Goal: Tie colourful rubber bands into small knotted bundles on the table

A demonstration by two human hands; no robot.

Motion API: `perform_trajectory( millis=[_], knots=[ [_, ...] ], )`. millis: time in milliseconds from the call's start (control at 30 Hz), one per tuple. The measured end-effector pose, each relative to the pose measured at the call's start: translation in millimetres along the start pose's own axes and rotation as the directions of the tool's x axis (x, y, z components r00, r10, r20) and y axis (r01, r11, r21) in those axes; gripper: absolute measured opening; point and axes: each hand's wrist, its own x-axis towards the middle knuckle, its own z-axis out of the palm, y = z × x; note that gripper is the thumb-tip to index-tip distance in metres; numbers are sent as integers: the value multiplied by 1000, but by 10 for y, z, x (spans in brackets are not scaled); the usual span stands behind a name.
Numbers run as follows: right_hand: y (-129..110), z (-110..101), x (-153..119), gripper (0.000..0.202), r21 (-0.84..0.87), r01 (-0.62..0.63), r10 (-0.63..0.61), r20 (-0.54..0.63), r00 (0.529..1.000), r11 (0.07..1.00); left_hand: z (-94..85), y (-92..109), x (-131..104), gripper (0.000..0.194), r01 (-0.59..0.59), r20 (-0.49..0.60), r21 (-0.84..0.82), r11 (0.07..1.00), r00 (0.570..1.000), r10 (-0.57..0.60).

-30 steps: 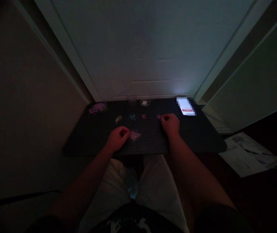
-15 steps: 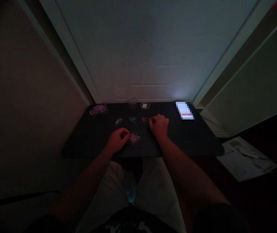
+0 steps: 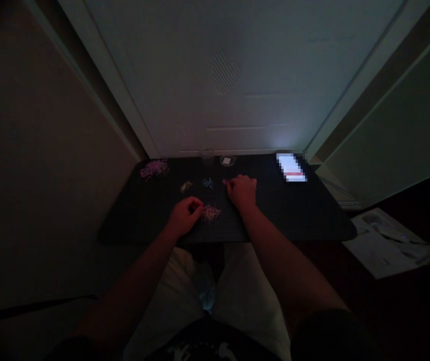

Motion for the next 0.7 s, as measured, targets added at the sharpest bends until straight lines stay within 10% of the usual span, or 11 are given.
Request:
perform_trajectory(
  millis=[267,700],
  knots=[
    [21,-4,-14,28,67,-118,123,-63,990,991,0,-11,-13,13,-10,-7,0,1000,1000,10],
    [-95,35,19,44,-1,14,-14,-30,999,1000,-2,12,-4,12,-9,4,20,1000,1000,9]
  ],
)
